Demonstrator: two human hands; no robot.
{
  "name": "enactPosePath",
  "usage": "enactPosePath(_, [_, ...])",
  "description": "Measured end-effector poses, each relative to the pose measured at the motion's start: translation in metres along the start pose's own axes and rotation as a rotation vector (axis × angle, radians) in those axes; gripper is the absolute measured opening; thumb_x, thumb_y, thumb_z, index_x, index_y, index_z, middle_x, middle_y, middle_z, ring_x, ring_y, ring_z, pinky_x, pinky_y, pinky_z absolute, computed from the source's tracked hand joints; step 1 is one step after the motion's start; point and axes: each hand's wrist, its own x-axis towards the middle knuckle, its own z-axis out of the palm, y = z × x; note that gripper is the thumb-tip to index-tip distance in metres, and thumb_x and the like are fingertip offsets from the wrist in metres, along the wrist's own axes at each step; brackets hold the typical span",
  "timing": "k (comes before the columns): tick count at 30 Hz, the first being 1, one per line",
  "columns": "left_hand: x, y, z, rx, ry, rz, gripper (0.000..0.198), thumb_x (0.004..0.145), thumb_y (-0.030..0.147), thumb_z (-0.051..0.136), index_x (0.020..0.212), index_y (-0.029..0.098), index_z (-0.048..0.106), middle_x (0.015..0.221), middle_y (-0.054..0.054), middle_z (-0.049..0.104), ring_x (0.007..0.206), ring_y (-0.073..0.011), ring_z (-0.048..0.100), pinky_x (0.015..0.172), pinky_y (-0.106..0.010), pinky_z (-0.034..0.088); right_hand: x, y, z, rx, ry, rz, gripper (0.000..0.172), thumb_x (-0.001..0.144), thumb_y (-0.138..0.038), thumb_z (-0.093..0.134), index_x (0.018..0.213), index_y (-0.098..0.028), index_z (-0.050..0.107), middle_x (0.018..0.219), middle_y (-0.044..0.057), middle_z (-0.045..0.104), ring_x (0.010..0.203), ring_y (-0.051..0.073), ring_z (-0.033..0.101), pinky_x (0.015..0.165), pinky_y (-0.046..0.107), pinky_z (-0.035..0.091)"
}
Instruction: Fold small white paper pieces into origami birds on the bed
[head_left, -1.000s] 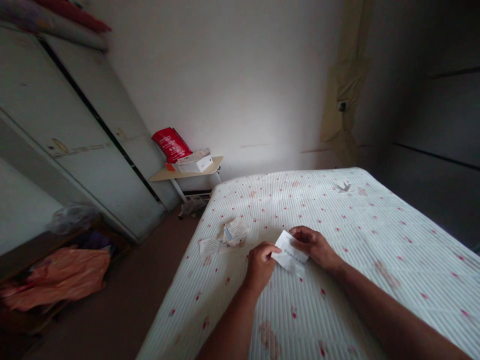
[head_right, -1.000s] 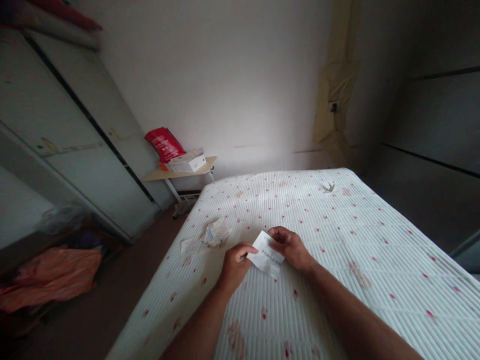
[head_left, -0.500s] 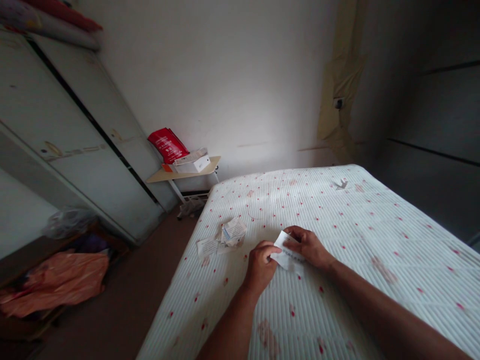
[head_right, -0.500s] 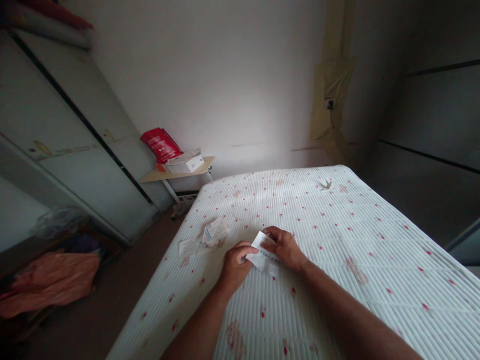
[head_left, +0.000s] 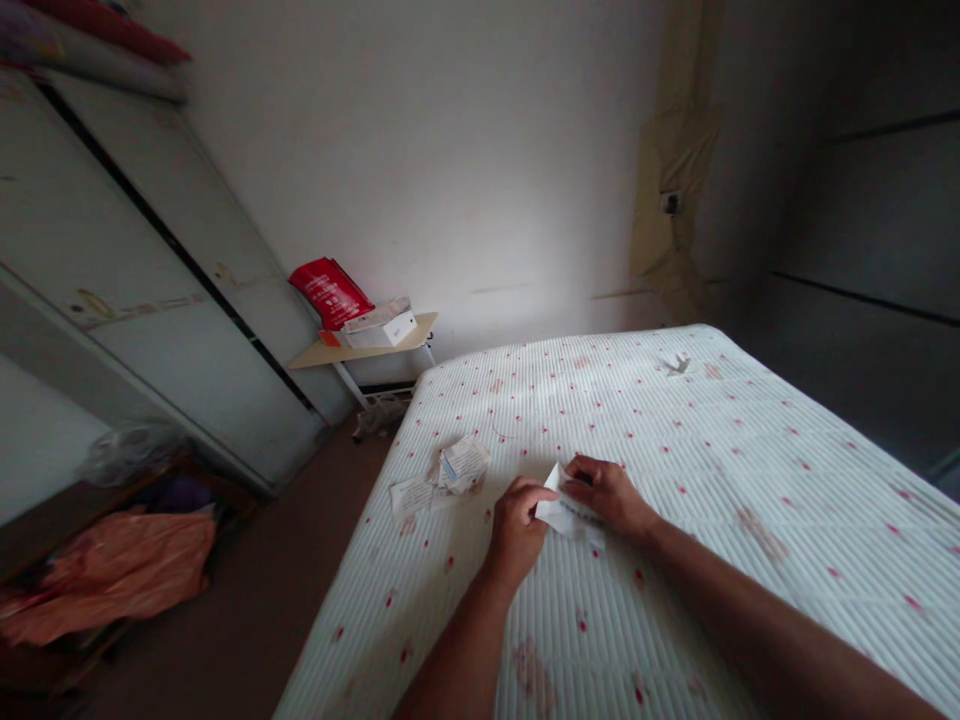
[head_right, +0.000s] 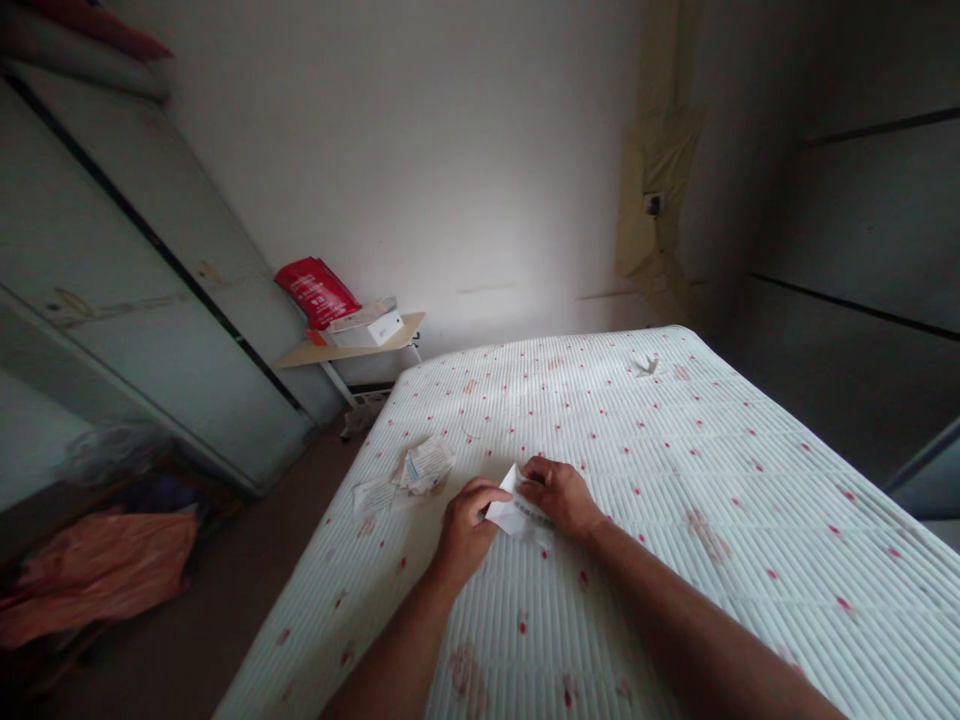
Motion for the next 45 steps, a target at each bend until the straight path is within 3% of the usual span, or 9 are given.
enactPosePath(6, [0.003, -0.006, 0.000, -0.036, 0.048, -0.021, 0.034, 0.065, -0.006, 0.043, 0.077, 0.016, 0.067, 0.078, -0.002, 0.063, 0.075, -0.0117, 0.059, 0.067, -0.021, 0.046, -0.001, -0.005, -0.001, -0.018, -0.022, -0.006, 0.013, 0.076, -0.030, 0.053, 0.070, -0.019, 0.058, 0.063, -0.002, 0.056, 0.058, 0.012, 0.050, 0.055, 0.023, 0.035])
enactPosePath(13, [0.004, -0.001, 0.003, 0.020, 0.036, -0.017, 0.032, 0.064, -0.005, 0.045, 0.073, 0.016, 0.067, 0.075, -0.002, 0.064, 0.073, -0.0118, 0.060, 0.069, -0.021, 0.047, -0.003, -0.008, 0.000, -0.096, -0.035, -0.017, 0.011, 0.074, -0.025, 0.054, 0.078, -0.019, 0.061, 0.069, 0.000, 0.061, 0.062, 0.014, 0.055, 0.056, 0.023, 0.036])
enactPosePath(19, [0.004, 0.001, 0.004, 0.048, 0.050, -0.012, 0.032, 0.061, -0.007, 0.045, 0.068, 0.016, 0.066, 0.072, -0.001, 0.064, 0.070, -0.0118, 0.060, 0.069, -0.022, 0.048, -0.004, -0.008, -0.007, -0.040, -0.115, -0.055, 0.041, 0.063, -0.015, 0.059, 0.103, -0.020, 0.058, 0.095, 0.005, 0.062, 0.082, 0.019, 0.058, 0.073, 0.028, 0.043])
enactPosePath(26, [0.002, 0.001, 0.004, 0.084, 0.015, -0.001, 0.031, 0.061, -0.006, 0.046, 0.068, 0.016, 0.066, 0.072, -0.001, 0.065, 0.071, -0.0120, 0.061, 0.069, -0.021, 0.047, -0.005, -0.003, -0.009, -0.111, -0.110, -0.119, 0.049, 0.056, -0.008, 0.061, 0.104, -0.019, 0.056, 0.103, 0.008, 0.056, 0.097, 0.023, 0.053, 0.085, 0.033, 0.043])
enactPosePath(33, [0.001, 0.007, 0.004, 0.126, -0.042, -0.056, 0.030, 0.062, -0.003, 0.046, 0.069, 0.018, 0.066, 0.070, -0.001, 0.067, 0.068, -0.0123, 0.061, 0.069, -0.022, 0.046, -0.003, 0.014, 0.005, -0.223, -0.013, -0.061, 0.062, 0.051, -0.009, 0.066, 0.111, -0.019, 0.054, 0.128, 0.013, 0.046, 0.117, 0.029, 0.044, 0.099, 0.044, 0.034])
enactPosePath(45, [0.000, 0.009, 0.012, 0.113, -0.066, -0.085, 0.027, 0.064, 0.000, 0.047, 0.070, 0.017, 0.067, 0.066, 0.000, 0.067, 0.063, -0.0115, 0.061, 0.064, -0.020, 0.045, -0.003, 0.015, 0.012, -0.376, 0.044, -0.034, 0.067, 0.051, -0.012, 0.072, 0.115, -0.013, 0.055, 0.130, 0.019, 0.043, 0.119, 0.034, 0.040, 0.096, 0.045, 0.036])
